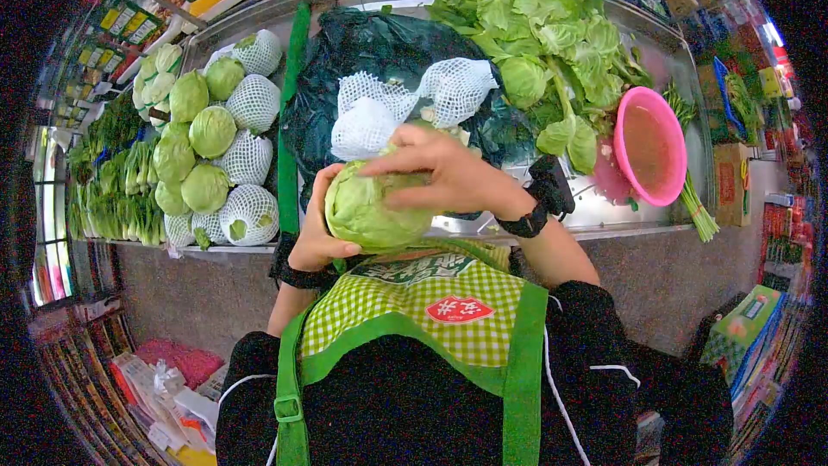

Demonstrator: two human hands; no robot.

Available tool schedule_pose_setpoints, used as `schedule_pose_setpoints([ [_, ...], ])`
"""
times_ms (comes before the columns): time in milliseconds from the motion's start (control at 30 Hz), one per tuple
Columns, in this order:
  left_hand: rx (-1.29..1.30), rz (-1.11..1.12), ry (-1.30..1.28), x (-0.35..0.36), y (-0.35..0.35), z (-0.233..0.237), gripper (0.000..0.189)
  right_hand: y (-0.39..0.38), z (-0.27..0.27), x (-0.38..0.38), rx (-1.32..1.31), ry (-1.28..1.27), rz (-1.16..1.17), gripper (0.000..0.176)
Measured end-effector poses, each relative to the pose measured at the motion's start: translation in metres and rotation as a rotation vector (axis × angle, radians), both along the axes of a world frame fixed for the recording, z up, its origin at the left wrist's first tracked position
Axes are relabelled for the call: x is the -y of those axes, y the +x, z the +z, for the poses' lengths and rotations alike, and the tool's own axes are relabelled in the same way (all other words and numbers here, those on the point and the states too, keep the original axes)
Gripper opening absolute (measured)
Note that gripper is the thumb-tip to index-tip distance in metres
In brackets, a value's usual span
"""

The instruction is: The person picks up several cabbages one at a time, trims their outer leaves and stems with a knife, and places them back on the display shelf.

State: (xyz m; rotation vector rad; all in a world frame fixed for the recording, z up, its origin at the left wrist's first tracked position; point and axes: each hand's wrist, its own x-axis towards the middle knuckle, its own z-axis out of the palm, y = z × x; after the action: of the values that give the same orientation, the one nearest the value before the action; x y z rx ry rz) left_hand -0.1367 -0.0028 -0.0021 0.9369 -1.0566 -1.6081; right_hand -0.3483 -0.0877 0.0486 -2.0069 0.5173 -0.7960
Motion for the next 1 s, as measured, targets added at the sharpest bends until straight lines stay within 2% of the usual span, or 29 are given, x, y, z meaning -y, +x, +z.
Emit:
schedule_pose_setpoints([
  [33,-0.007,-0.007,0.007,0.0,0.0,0.001,0.097,0.003,0.003,-0.002,-0.008,-0.087,0.08,0.027],
  [133,-0.026,-0.006,0.037,-0.001,-0.001,-0.001,0.096,0.002,0.003,-0.002,-0.044,-0.003,0.103,0.022],
  [267,0.0,-0.019,0.034,-0.003,-0.005,-0.006,0.096,0.003,-0.004,-0.002,-0.031,-0.092,0.105,0.019],
  [333,-0.083,0.044,0.109,-0.006,-0.009,-0.001,0.094,0.0,-0.013,0.0,-0.019,-0.086,0.079,0.016],
  [433,-0.184,0.092,0.111,-0.005,-0.009,-0.001,0.094,-0.01,-0.024,0.006,-0.037,0.009,-0.26,0.009],
  [467,-0.211,0.103,0.11,-0.005,-0.008,0.0,0.094,-0.011,-0.024,0.007,-0.038,0.007,-0.258,0.009],
  [533,-0.161,0.128,0.069,-0.004,-0.007,0.006,0.093,-0.012,-0.018,0.007,-0.023,0.22,-0.379,0.01],
  [567,-0.034,0.157,-0.003,-0.004,-0.007,0.007,0.094,-0.011,-0.014,0.004,-0.02,0.273,-0.353,0.013],
  [633,0.255,0.22,-0.135,-0.004,-0.009,0.007,0.094,-0.001,-0.006,-0.011,0.009,0.243,-0.333,0.015],
  [667,0.255,0.218,-0.136,-0.004,-0.011,0.008,0.094,0.002,-0.001,-0.019,0.034,0.213,-0.313,0.017],
  [700,0.438,0.262,-0.211,-0.004,-0.012,0.011,0.094,0.002,0.009,-0.025,-0.134,0.205,-0.315,0.021],
  [733,0.621,0.306,-0.286,-0.005,-0.014,0.014,0.093,0.004,0.007,-0.029,-0.134,0.203,-0.315,0.021],
  [800,0.589,0.348,-0.265,-0.006,-0.019,0.015,0.092,0.009,-0.001,-0.035,-0.224,0.279,-0.405,0.023],
  [867,0.655,0.399,-0.303,-0.005,-0.019,0.01,0.092,0.009,-0.007,-0.036,-0.191,0.293,-0.43,0.021],
  [933,0.571,0.396,-0.266,-0.005,-0.018,0.009,0.092,0.007,-0.023,-0.039,0.012,0.422,-0.424,0.015],
  [967,0.487,0.391,-0.23,-0.005,-0.018,0.009,0.092,0.01,-0.04,-0.039,0.195,0.341,-0.47,0.013],
  [1000,0.401,0.386,-0.194,-0.005,-0.018,0.009,0.091,0.007,-0.035,-0.039,0.196,0.339,-0.47,0.013],
])
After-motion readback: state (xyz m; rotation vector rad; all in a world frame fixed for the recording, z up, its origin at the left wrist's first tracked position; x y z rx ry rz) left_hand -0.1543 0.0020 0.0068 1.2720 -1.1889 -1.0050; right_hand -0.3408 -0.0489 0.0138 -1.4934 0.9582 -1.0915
